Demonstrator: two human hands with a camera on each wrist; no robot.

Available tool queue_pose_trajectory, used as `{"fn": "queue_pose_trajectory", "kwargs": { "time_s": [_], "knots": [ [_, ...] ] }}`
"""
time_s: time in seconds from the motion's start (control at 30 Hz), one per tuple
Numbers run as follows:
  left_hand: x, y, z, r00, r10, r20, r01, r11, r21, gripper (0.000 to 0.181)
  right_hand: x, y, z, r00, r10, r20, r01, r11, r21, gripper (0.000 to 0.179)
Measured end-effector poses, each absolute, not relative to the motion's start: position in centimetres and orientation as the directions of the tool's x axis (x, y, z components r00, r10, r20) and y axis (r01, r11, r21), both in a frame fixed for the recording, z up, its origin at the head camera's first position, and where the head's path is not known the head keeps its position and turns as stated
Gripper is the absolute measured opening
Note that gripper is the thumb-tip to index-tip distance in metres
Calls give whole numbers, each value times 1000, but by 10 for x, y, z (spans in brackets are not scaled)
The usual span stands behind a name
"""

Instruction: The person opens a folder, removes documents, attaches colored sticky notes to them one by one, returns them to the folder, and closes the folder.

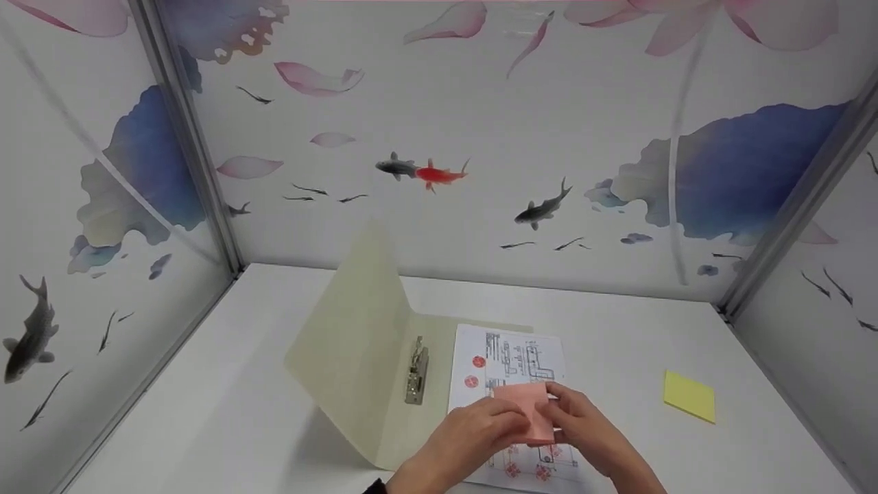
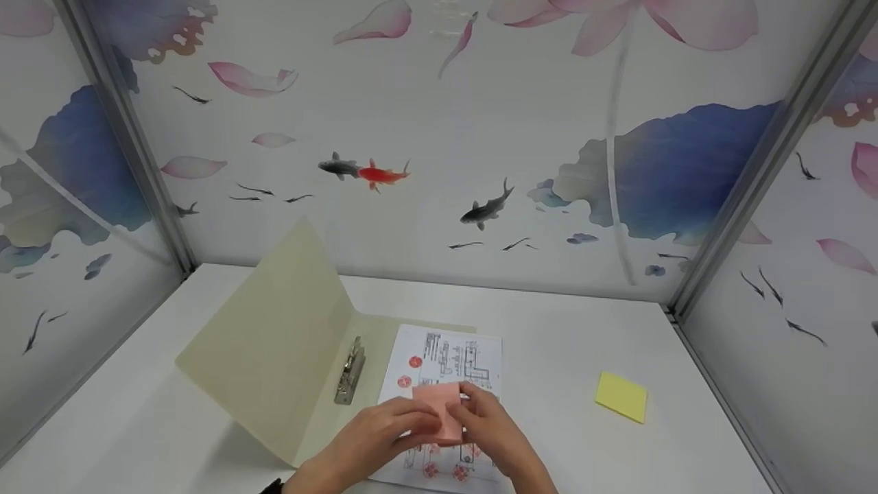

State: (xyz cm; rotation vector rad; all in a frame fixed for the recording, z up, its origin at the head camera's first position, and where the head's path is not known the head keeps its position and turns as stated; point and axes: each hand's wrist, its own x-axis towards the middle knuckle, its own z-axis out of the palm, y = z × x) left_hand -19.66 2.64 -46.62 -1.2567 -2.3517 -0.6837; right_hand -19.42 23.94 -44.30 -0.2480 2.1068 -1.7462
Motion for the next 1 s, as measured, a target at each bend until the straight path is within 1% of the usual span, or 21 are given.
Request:
{"fn": "queue_pose_trajectory", "kwargs": {
  "time_s": [0.13,0.23,0.3,0.37,0.47,0.57,0.67,0.77,0.87,1.0],
  "knots": [
    [-196,26,-466,-518,642,565,841,504,197,32,-194,239,-443,-903,-389,-184,104,216,-971,64],
    [-196,27,-465,-516,598,614,828,531,179,28,-195,240,-443,-890,-419,-181,107,195,-975,60],
    [-197,27,-465,-524,556,645,817,542,197,20,-196,241,-443,-875,-453,-173,106,169,-980,59],
    [-197,28,-465,-533,521,666,808,548,217,17,-196,241,-443,-863,-478,-163,97,161,-982,59],
    [-197,28,-465,-550,490,676,799,545,254,17,-195,239,-445,-856,-497,-140,62,171,-983,56],
    [-197,29,-466,-562,499,660,804,514,297,19,-193,236,-446,-851,-513,-109,18,178,-984,57],
    [-196,30,-465,-574,512,638,809,475,346,22,-192,235,-446,-839,-540,-73,-14,155,-988,61],
    [-196,31,-465,-587,511,628,804,462,375,24,-191,232,-446,-847,-529,-57,-44,178,-983,62],
    [-196,30,-465,-589,503,632,799,476,366,25,-190,229,-446,-865,-499,-52,-71,223,-972,59],
    [-196,29,-466,-592,505,628,799,472,374,32,-192,228,-447,-888,-459,-31,-109,275,-955,53]
  ]
}}
